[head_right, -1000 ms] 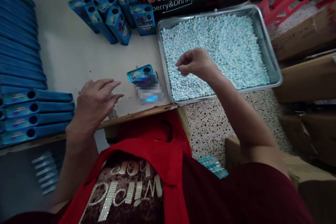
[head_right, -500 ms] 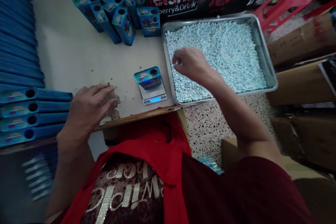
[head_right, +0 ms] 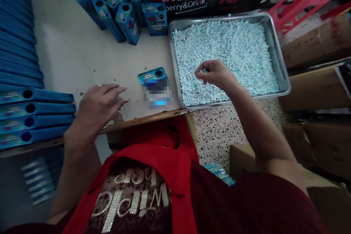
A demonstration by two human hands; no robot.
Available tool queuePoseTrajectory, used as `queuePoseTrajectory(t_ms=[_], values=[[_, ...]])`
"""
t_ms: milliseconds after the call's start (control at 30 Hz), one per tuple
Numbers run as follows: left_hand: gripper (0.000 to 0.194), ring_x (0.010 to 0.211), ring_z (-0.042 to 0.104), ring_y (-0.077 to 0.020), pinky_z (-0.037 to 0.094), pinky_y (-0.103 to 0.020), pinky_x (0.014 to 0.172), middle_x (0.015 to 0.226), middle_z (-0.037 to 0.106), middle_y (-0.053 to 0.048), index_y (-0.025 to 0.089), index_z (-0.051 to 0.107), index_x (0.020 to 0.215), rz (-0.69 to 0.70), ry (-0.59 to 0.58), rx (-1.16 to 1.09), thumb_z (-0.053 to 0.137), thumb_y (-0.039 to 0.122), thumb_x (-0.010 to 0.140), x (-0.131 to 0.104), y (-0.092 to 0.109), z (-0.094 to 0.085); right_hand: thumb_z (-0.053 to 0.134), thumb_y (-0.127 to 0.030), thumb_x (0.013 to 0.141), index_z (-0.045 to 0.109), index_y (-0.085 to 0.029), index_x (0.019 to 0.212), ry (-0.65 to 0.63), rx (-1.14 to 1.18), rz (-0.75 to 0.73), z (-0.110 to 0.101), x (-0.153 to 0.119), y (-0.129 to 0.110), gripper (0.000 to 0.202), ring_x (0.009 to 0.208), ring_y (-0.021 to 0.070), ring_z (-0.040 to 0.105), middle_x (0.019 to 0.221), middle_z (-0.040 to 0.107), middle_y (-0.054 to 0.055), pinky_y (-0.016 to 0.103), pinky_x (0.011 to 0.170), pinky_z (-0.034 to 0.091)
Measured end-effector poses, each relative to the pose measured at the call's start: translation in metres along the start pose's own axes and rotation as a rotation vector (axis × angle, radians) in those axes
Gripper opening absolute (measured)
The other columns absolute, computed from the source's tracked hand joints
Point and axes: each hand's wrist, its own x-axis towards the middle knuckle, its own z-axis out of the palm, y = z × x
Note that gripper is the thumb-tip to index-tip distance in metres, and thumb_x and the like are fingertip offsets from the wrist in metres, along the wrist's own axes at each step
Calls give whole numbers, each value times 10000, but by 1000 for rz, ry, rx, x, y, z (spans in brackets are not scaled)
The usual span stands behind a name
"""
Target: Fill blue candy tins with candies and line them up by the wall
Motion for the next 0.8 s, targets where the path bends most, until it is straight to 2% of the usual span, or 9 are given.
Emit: queuePoseTrajectory(t_ms=[100,233,300,367,500,600,700,800], values=[[355,1410,801,-432,594,-692,1311,1566,825,-167,302,806,1487,-40,0,-9,725,282,1142,-3,-5,-1,948,-402,898,875,-196,954,-42,21,-107,2,-1,-39,226,706,186,661,715,691,26,355,652,512],[358,1371,819,-460,601,-727,1287,1551,833,-177,282,821,1471,-60,-2,-55,727,291,1125,-7,-11,-7,935,-286,917,875,-208,969,-91,-136,-313,19,-1,-98,111,793,195,679,778,711,5,343,721,515],[363,1356,824,-467,606,-730,1277,1543,842,-164,290,822,1463,-73,-5,-85,729,297,1112,-9,-14,-9,903,-212,929,884,-220,978,-111,-248,-399,30,-1,-119,53,840,208,696,826,749,3,349,770,523],[366,1356,822,-481,607,-746,1270,1551,842,-164,294,822,1459,-86,-8,-99,716,301,1109,-12,-16,-10,862,-145,941,908,-229,1005,-127,-348,-464,38,-1,-132,116,890,228,725,896,802,14,360,826,536],[347,1411,806,-503,586,-766,1295,1551,838,-161,311,840,1422,-124,6,-156,732,297,1093,-16,-20,-9,835,-18,941,981,-217,1172,-135,-504,-503,44,-6,-143,338,998,273,781,1087,885,70,400,937,557],[353,1435,794,-500,567,-753,1319,1565,833,-151,311,842,1420,-137,-2,-185,737,292,1083,-15,-22,-6,857,15,935,996,-222,1199,-109,-500,-483,44,-10,-146,381,980,275,784,1079,880,76,426,960,573],[376,1428,789,-503,573,-753,1303,1571,831,-168,279,833,1440,-122,-13,-167,702,308,1089,-13,-23,-4,874,-57,952,960,-246,1030,-49,-272,-397,42,-9,-136,221,834,244,763,896,816,32,421,864,605],[376,1410,792,-476,576,-736,1299,1543,845,-152,285,839,1440,-108,6,-164,660,361,1118,-12,-23,-5,949,-219,929,892,-260,960,75,114,-259,33,1,-104,77,738,214,722,796,756,9,378,724,616]])
